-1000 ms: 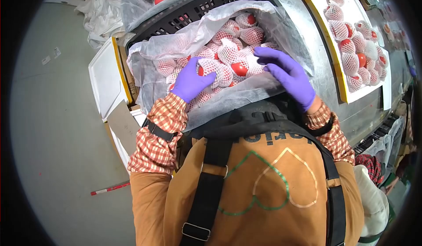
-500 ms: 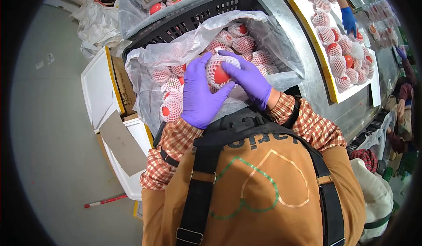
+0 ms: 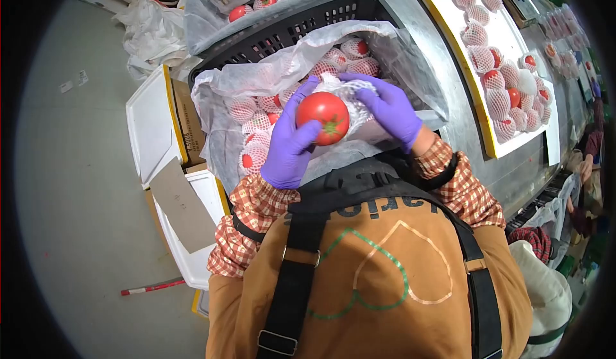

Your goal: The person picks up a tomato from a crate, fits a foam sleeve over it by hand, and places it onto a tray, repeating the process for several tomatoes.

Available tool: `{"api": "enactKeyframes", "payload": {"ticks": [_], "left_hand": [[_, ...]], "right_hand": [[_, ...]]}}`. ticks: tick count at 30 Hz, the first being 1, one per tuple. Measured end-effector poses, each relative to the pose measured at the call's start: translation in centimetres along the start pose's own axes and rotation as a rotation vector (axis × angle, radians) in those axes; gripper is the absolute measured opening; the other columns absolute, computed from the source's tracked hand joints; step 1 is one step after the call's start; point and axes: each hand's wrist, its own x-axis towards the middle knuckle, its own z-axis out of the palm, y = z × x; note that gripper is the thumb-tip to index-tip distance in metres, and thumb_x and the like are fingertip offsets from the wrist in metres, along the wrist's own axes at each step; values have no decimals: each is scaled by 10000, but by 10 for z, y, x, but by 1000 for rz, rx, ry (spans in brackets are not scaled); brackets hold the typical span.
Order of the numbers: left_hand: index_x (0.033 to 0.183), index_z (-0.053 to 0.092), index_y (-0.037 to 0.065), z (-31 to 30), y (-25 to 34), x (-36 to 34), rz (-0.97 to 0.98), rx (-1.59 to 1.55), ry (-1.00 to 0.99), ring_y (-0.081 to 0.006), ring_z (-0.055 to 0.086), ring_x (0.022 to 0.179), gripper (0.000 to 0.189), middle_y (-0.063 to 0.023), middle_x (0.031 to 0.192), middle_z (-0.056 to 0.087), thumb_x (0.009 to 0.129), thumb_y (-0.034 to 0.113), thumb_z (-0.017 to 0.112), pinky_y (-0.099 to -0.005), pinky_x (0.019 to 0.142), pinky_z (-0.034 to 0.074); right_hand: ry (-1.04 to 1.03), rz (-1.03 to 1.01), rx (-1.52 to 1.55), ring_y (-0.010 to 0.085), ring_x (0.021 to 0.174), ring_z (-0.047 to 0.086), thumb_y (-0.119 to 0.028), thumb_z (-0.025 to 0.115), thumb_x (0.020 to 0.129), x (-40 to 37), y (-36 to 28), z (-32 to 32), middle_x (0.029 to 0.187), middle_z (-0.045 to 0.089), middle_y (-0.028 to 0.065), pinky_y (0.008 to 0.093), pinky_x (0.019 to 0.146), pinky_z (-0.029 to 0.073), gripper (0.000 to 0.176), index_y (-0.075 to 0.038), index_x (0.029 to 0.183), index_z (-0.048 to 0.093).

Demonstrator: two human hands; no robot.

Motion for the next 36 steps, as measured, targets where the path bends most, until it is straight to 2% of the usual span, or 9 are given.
{"api": "enactKeyframes", "payload": {"ticks": [4, 12, 19, 20, 23, 27, 28, 31, 36], "left_hand": [[1433, 300, 34, -3, 7, 1, -110, -476, 59, -315, 454, 1268, 715, -140, 1448, 377, 918, 498, 473, -479, 1066, 367], [1400, 354, 79, 0, 8, 2, -341, -652, 55, -344, 484, 1224, 780, -149, 1441, 397, 889, 666, 402, -536, 1030, 389], [1332, 400, -12, 0, 2, -3, -295, -591, 39, -310, 495, 1222, 556, -178, 1324, 474, 930, 326, 582, -527, 993, 443], [1329, 393, -18, -3, -1, -3, -311, -670, 22, -338, 483, 1226, 475, -182, 1325, 457, 942, 204, 555, -547, 1010, 427], [1329, 386, -21, 0, 0, -4, -283, -663, 21, -351, 485, 1217, 476, -186, 1326, 446, 934, 180, 558, -562, 1008, 426], [1328, 384, -21, -1, -5, -5, -198, -591, 86, -347, 487, 1213, 468, -186, 1323, 442, 932, 165, 551, -525, 1007, 441], [1327, 387, -16, -2, -4, -5, -197, -525, 85, -331, 520, 1169, 475, -180, 1300, 465, 932, 183, 560, -473, 953, 476], [1322, 402, -1, -7, -5, -5, -211, -436, 33, -274, 581, 1045, 497, -164, 1243, 515, 930, 246, 579, -362, 817, 512], [1363, 370, 20, -9, -11, 0, -291, -397, -42, -239, 638, 816, 608, -224, 1197, 559, 945, 430, 534, -299, 621, 537]], "right_hand": [[-178, 455, 468, 210, 1035, 617, -236, 554, 944, -16, -21, -31, 1140, 624, 124, 348, 868, 522, 386, 21, 1232, 551], [-140, 259, 1465, 262, 1214, 521, -132, 490, 952, -33, -10, -7, 1300, 527, 171, 404, 1072, 386, 429, 42, 1336, 411], [5, 163, 1150, 243, 1168, 546, -37, 492, 874, -34, -14, -12, 1238, 549, 147, 359, 1034, 427, 444, 39, 1307, 430], [44, -253, 667, 224, 1133, 558, 6, 531, 844, -41, -13, -7, 1222, 543, 137, 333, 990, 448, 384, 7, 1225, 483], [234, -493, 22, 192, 1113, 530, 103, 631, 784, -38, 17, -26, 1206, 532, 116, 295, 913, 448, 305, -54, 1025, 528], [268, -414, -119, 152, 973, 543, 109, 615, 787, -43, 14, -39, 1190, 517, 100, 261, 837, 457, 264, -38, 989, 529], [166, -210, 695, 145, 922, 557, 81, 572, 817, -37, -7, -31, 1155, 551, 92, 248, 823, 459, 264, -21, 1060, 554], [264, -37, 734, 153, 919, 584, 39, 525, 849, -35, -30, -23, 1115, 596, 85, 244, 842, 462, 325, 9, 1171, 549], [132, -75, 165, 168, 1168, 534, 11, 514, 876, -44, -40, -7, 1266, 566, 101, 300, 1011, 390, 458, 19, 1331, 466]]}}
